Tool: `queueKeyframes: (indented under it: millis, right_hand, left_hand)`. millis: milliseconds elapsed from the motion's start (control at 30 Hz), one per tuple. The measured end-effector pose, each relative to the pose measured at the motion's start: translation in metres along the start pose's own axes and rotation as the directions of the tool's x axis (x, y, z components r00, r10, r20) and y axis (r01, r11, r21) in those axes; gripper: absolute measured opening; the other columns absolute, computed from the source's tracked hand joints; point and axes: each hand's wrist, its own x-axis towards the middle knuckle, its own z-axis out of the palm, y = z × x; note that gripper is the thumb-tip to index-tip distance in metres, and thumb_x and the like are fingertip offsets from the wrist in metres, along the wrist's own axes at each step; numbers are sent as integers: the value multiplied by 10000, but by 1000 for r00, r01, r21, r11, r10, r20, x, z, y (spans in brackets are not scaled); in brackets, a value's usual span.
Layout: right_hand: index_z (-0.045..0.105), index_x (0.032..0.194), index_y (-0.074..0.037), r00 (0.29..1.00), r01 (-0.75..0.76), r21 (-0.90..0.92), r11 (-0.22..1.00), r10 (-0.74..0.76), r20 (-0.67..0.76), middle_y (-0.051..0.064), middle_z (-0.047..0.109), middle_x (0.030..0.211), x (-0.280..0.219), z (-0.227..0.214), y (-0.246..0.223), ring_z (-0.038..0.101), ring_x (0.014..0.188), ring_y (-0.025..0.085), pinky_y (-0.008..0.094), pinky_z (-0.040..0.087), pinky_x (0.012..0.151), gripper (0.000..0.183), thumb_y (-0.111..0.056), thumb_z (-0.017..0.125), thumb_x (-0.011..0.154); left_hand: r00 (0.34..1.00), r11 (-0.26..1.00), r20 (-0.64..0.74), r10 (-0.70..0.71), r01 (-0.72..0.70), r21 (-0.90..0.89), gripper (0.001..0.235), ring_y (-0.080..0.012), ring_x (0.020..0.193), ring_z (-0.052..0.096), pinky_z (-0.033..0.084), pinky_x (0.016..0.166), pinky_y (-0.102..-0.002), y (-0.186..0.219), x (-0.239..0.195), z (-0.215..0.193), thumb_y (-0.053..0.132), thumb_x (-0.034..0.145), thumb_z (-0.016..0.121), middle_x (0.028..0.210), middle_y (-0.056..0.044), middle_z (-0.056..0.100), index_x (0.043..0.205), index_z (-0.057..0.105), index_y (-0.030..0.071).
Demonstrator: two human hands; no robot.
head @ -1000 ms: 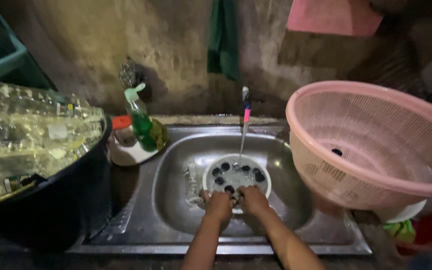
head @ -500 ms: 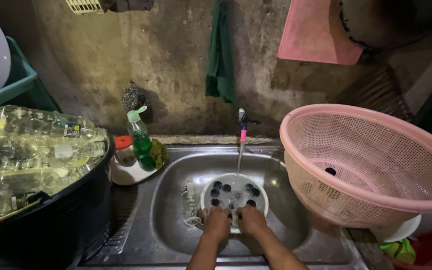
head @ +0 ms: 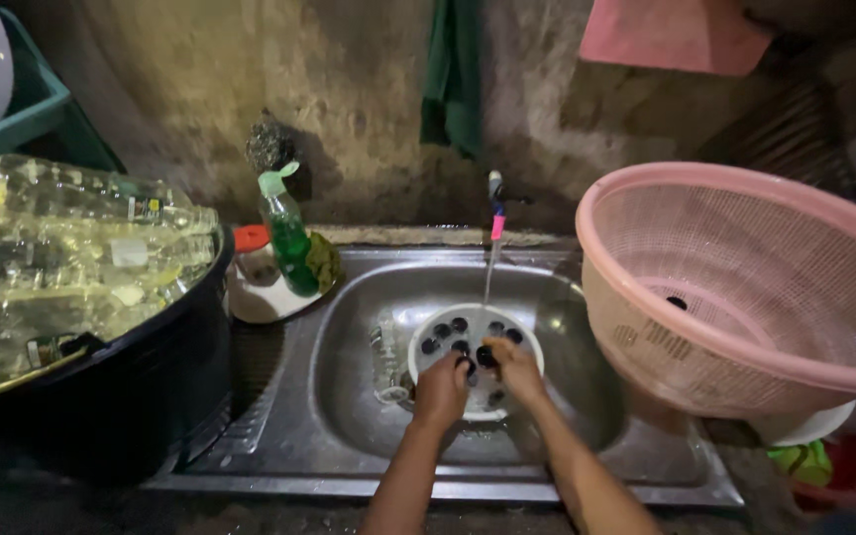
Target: The person washes dark round fruits under running water in a kitchen sink, transferring them from a white bowl into a pink colander. The person also briefly handles a teal plastic stool and a clear plastic bottle.
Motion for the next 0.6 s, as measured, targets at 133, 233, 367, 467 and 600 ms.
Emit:
queueKeyframes:
  millis: [133,233,367,467,600]
  right_hand:
    - [700,1249,-79,995,-87,264,960,98,-28,57,730,900,5,-3,0,686,716,151,274,519,631,320,-212,464,1077]
    - [699,1235,-75,998,-22,170,985,32,-58,41,750,973,-7,2,-9,721,775,149,268,540,685,299,-184,484,1059]
    - [746,1170,-78,908,373,-229,899,-405,-110,88,754,1065,-27,5,-30,720,888,199,302,563,766,245,-94,655,944]
    - [724,1129,-63,741,551,-470,689,-663,-103,143,721,1114,-42,7,-47,687,993,285,355,551,844,378,-43,753,753]
    - [691,1175,-65,882,280,-407,870,-400,-249,123,725,1048,-58,13,-69,706,899,265,355,549,826,439,-79,811,752]
  left_hand:
    - [993,994,-67,-94,89,-70,224,-488,887,667,519,755,-556,13,4,-8,236,979,587,913,-265,712,1091,689,71]
    - [987,986,-27,-160,158,-52,220,-485,886,668,512,759,-559,20,2,-14,243,981,589,903,-260,714,1076,689,72]
    - [987,987,-21,-159,158,-33,208,-450,979,666,512,835,-525,20,2,-16,211,978,616,1011,-231,718,1106,665,56]
    - [987,998,-143,69,-70,-4,320,-452,1102,589,470,933,-507,16,3,-14,68,857,690,1153,-244,653,1157,619,-15]
    - [982,995,-159,100,-101,4,360,-409,1152,572,462,998,-470,12,0,-15,14,826,711,1199,-196,641,1174,621,5]
